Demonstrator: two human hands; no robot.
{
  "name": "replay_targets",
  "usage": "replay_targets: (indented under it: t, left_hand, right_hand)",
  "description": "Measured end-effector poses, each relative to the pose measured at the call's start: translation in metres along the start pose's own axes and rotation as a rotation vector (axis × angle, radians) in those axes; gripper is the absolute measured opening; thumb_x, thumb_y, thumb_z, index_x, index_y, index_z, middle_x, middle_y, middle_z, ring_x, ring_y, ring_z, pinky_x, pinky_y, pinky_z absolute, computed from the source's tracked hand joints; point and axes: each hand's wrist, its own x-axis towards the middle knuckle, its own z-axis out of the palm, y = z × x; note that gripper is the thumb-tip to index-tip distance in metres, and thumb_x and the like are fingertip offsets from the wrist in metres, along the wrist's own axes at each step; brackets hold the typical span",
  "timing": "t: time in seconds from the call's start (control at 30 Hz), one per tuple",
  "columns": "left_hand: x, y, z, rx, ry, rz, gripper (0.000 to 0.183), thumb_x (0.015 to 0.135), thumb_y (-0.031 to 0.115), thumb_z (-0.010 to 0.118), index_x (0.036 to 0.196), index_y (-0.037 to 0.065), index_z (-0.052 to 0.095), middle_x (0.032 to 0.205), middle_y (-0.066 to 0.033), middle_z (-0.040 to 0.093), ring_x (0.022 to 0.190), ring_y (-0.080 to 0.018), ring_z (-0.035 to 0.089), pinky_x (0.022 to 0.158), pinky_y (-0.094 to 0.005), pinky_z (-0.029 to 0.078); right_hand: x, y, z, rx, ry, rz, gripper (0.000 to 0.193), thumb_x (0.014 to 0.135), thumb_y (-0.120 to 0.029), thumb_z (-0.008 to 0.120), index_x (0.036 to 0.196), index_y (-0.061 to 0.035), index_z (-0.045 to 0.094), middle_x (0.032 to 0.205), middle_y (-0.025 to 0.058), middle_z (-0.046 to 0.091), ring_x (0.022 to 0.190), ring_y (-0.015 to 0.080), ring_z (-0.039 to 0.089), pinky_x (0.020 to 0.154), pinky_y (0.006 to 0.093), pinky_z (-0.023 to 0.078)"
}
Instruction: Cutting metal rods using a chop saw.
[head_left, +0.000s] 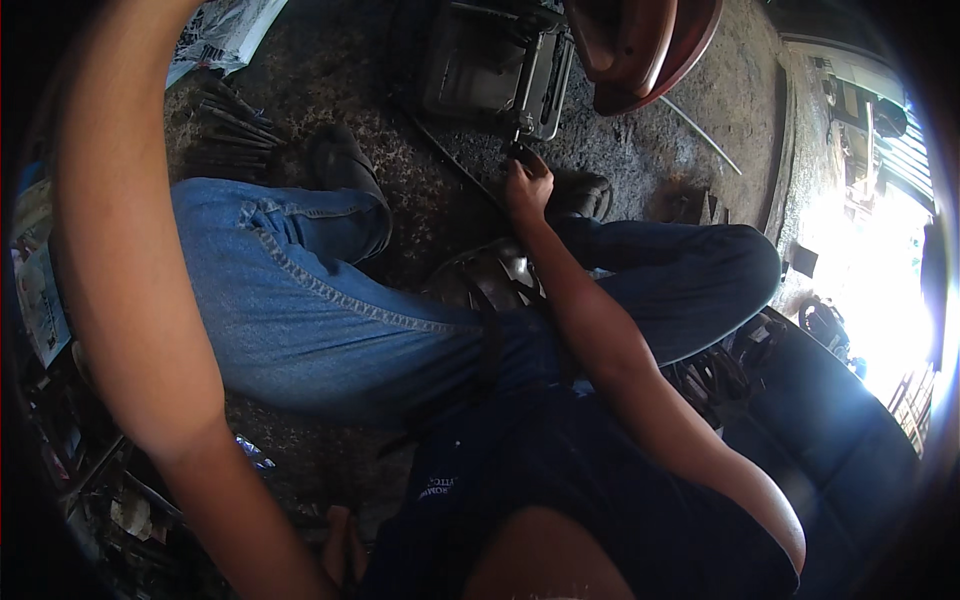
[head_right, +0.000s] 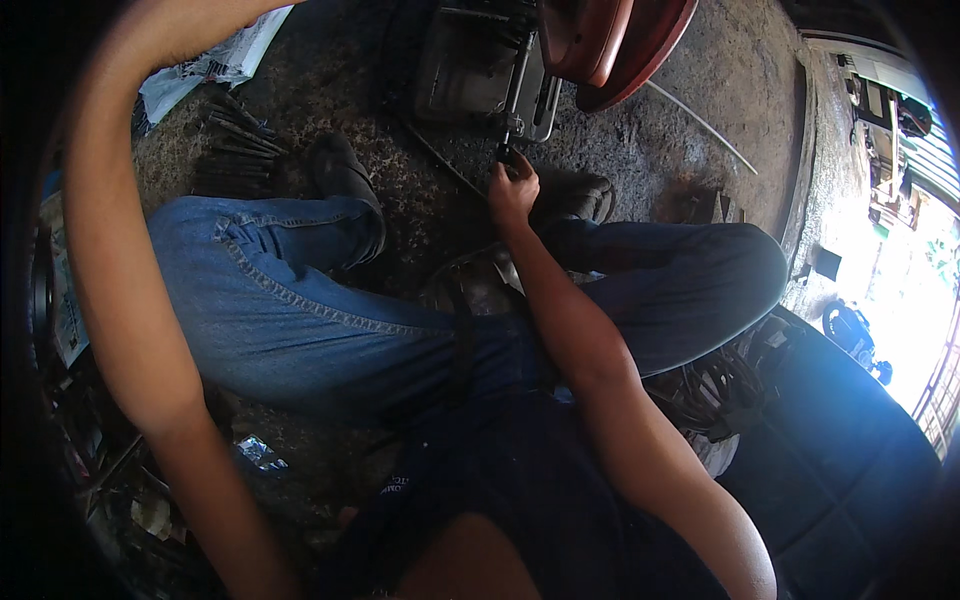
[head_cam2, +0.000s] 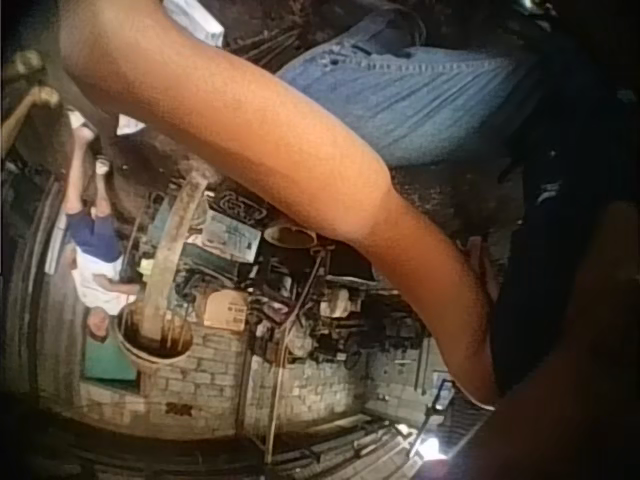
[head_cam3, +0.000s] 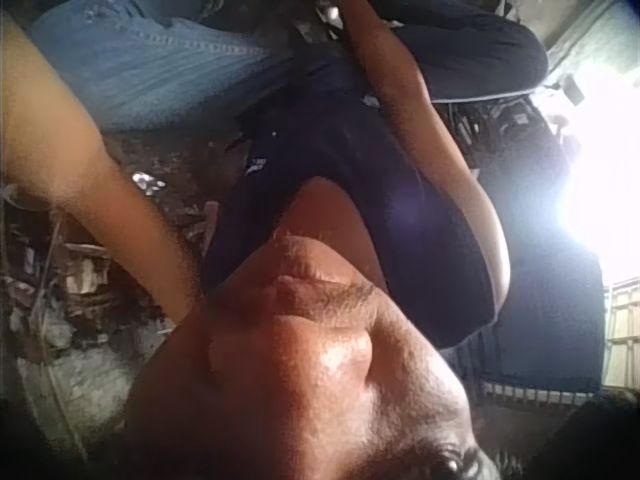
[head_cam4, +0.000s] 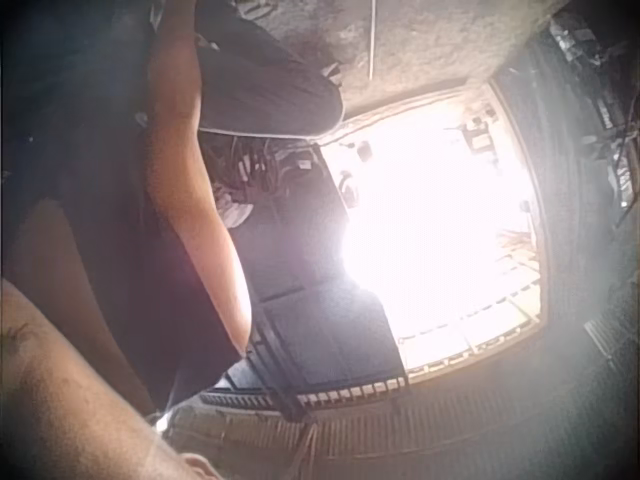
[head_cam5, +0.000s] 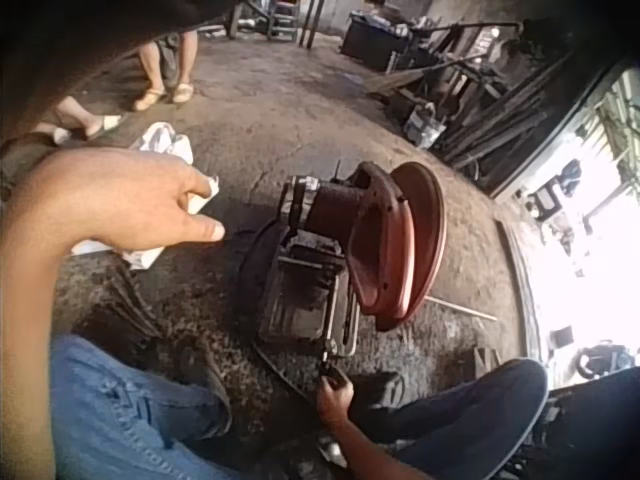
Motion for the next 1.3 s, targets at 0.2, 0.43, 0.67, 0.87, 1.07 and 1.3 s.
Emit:
replay_targets:
  t: [0.2,0.43,0.67,0.87,1.07,1.3]
  left_hand:
    - [0.0,0.001,0.005,-0.004,-0.011,-0.01,0.058,0.095,0.049,0.062,0.136,0.009,0.065,0.128,-0.0147,0.07,0.113,-0.03,0.07,0.096,-0.0408,0.055]
    - [0.002,-0.001,0.006,-0.005,0.044,0.044,0.06,0.095,0.049,0.063,0.138,0.008,0.063,0.131,-0.0151,0.069,0.116,-0.03,0.069,0.099,-0.0399,0.054]
    - [-0.003,-0.005,-0.005,-0.072,-0.08,0.047,0.06,0.094,0.048,0.063,0.139,0.007,0.063,0.131,-0.015,0.068,0.117,-0.0297,0.069,0.099,-0.0397,0.054]
    - [-0.001,-0.004,0.005,-0.009,0.018,0.02,0.059,0.094,0.048,0.064,0.137,0.007,0.064,0.13,-0.015,0.069,0.116,-0.0297,0.069,0.099,-0.0394,0.054]
    - [0.006,0.008,0.004,0.025,0.03,0.015,0.059,0.094,0.048,0.064,0.137,0.007,0.064,0.13,-0.0152,0.069,0.117,-0.03,0.068,0.1,-0.0392,0.053]
    - [0.002,0.004,0.0,-0.052,-0.025,0.037,0.059,0.094,0.047,0.064,0.137,0.007,0.064,0.128,-0.0151,0.07,0.114,-0.0304,0.069,0.097,-0.04,0.054]
  right_hand:
    - [-0.006,-0.015,0.003,-0.143,-0.136,-0.114,0.041,0.081,-0.021,0.07,0.115,0.0023,0.073,0.102,0.0218,0.076,0.097,0.0339,0.074,0.089,0.042,0.055]
    - [0.015,0.017,0.011,-0.003,0.016,-0.176,0.036,0.084,-0.02,0.07,0.11,0.0048,0.073,0.097,0.0187,0.076,0.091,0.0313,0.074,0.087,0.0401,0.055]
    - [0.016,0.014,0.011,0.149,-0.149,0.15,0.039,0.086,-0.018,0.07,0.117,0.0051,0.067,0.109,0.0165,0.073,0.1,0.0208,0.07,0.086,0.0353,0.053]
    - [0.025,0.012,0.015,0.544,0.053,0.377,0.034,0.09,-0.022,0.065,0.115,0.0009,0.067,0.107,0.0137,0.069,0.088,0.0252,0.067,0.068,0.0415,0.057]
    - [0.05,0.016,-0.007,0.694,0.299,0.379,0.024,0.093,-0.026,0.063,0.096,-0.003,0.07,0.089,0.008,0.064,0.074,0.0202,0.061,0.065,0.0347,0.053]
    - [0.013,-0.04,0.014,0.406,0.103,-0.319,0.01,0.091,-0.009,0.066,0.093,0.0008,0.066,0.078,0.0063,0.067,0.072,0.0166,0.064,0.069,0.0331,0.051]
